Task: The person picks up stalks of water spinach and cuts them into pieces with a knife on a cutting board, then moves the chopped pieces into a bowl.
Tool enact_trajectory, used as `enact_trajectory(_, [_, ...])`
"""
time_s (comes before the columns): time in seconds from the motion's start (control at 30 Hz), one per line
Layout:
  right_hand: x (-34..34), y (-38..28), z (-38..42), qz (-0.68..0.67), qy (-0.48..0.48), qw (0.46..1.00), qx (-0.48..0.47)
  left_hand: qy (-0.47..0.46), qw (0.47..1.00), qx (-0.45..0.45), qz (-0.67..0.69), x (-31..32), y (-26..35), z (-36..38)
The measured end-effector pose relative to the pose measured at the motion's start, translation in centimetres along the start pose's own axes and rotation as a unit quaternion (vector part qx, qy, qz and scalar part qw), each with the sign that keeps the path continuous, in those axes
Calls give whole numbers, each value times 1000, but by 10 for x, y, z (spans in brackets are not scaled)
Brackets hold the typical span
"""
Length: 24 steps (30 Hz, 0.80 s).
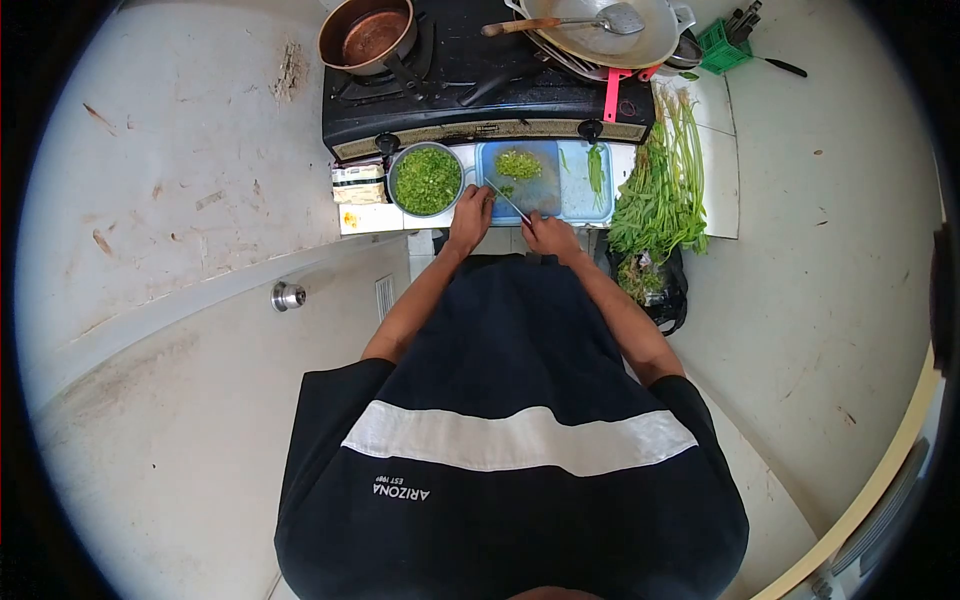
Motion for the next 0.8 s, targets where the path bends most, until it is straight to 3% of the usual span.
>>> enact_trajectory(0.8, [-1,-5,-7,13,-47,999,23,-8,1000,21,9,-4,-1,3])
Point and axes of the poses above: each hand's wrist, its own z-axis away from the middle knuckle, its own x-axis out of the palm, y = z × x, the point moved 1 cm from there along -z, towards the middle knuckle, and after that the axes turned 3 degrees about z, right-handed, at the moved point
